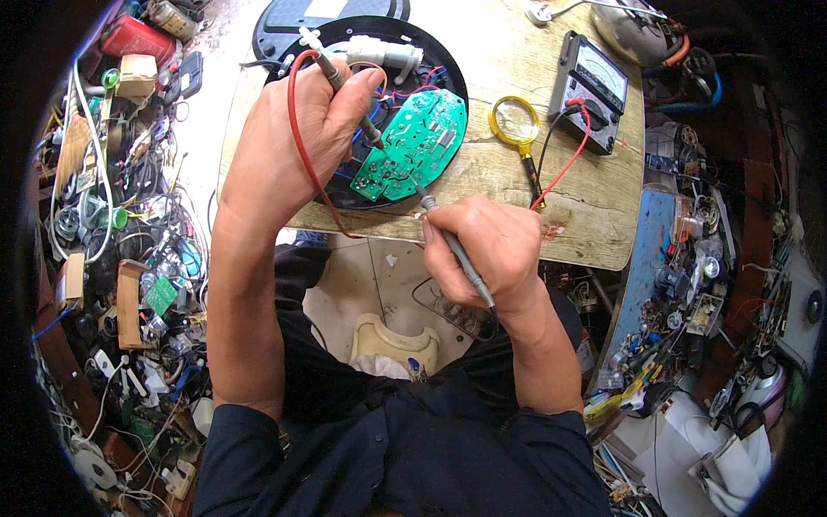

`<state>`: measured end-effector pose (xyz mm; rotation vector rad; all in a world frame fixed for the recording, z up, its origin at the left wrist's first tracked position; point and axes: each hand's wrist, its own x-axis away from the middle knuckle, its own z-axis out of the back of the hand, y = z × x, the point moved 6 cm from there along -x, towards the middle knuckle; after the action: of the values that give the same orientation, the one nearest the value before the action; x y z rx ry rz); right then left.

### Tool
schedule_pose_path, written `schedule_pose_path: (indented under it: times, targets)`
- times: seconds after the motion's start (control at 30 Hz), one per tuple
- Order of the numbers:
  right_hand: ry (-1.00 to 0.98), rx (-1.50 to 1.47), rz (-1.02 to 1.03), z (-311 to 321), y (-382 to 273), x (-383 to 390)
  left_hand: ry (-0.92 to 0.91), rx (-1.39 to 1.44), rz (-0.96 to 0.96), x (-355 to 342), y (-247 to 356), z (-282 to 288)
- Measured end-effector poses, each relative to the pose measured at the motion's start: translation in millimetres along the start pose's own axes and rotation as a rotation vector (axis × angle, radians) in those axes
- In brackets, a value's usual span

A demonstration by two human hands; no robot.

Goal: The person uses a multimeter to test various points on a green circuit board. They hold the probes and touch different components on the board while seated on the floor in a cluttered workspace.

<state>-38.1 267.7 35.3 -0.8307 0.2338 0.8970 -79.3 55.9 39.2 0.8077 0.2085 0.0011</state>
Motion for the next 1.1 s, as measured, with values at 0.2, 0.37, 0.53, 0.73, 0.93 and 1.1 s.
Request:
schedule_pose_path:
  times: [0.2,0.37,0.53,0.73,0.93,1.1]
  targets:
    - [0.010,0.006,0.001,0.0,1.4,1.2,0.009,0.013,-0.002,0.8,2.9,1.6]
    - [0.023,0.006,-0.002,0.6,1.9,1.5,0.002,-0.021,0.006,0.7,4.2,2.1]
    - [0.023,0.019,-0.013,0.9,1.6,0.7,0.004,-0.012,-0.007,0.7,0.9,-0.5]
    - [0.064,0.010,-0.019,1.3,3.8,1.3,0.002,0.004,0.002,1.1,1.6,0.3]
    - [0.073,0.011,-0.019,1.2,2.2,-0.4,-0.030,0.011,0.032,0.3,1.2,0.7]
    - [0.070,0.003,0.002,-0.2,1.7,-0.8,-0.004,0.033,0.025,0.9,-0.8,-0.3]
